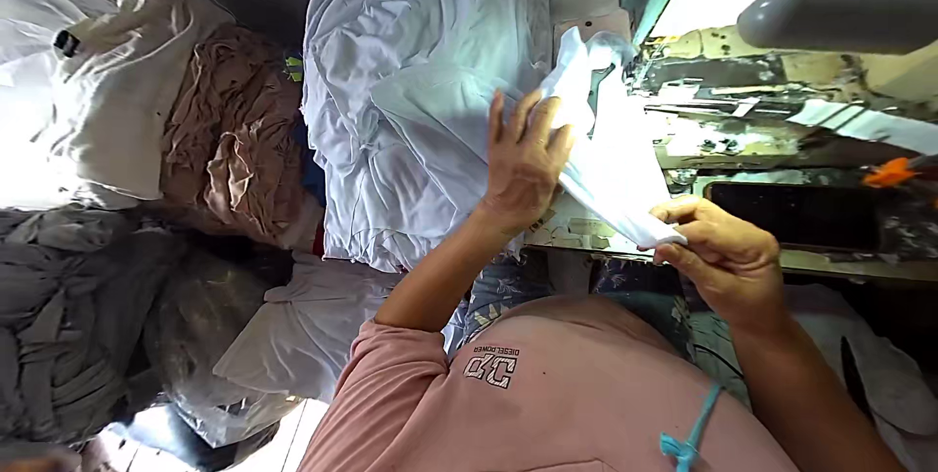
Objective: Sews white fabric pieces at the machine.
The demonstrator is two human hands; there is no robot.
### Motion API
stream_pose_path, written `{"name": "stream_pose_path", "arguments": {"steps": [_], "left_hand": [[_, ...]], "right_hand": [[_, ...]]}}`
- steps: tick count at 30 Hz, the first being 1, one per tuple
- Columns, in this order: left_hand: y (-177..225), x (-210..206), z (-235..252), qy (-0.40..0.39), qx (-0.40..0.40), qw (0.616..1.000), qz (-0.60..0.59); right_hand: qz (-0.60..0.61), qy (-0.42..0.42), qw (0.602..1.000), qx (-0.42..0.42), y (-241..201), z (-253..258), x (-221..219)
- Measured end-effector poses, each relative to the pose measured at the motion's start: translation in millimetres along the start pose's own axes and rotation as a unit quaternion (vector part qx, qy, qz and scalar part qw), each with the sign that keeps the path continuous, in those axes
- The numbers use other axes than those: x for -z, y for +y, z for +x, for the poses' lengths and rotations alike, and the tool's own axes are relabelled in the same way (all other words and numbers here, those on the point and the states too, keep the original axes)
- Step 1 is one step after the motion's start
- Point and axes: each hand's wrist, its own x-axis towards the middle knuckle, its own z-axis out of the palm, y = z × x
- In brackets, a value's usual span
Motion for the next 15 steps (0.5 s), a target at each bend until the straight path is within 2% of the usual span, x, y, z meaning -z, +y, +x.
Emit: {"name": "stream_pose_path", "arguments": {"steps": [3, 6, 9, 15], "left_hand": [[-2.8, 10.5, 4.4, 0.046, -0.004, 0.998, 0.037], [-1.9, -10.3, -9.5, 0.022, -0.039, 0.999, 0.005], [-8.5, -16.0, -12.5, 0.053, -0.080, 0.995, -0.005], [-12.9, -10.3, 14.9, 0.081, -0.108, 0.991, 0.015]], "right_hand": [[-0.018, 0.000, 1.000, 0.003, 6.8, -4.1, -2.1], [-0.031, 0.018, 0.999, 0.011, 15.6, -10.7, -4.9], [-0.032, 0.040, 0.999, 0.002, 23.9, -13.9, -4.1], [-0.082, 0.033, 0.996, 0.014, 29.5, 4.6, 5.1]]}}
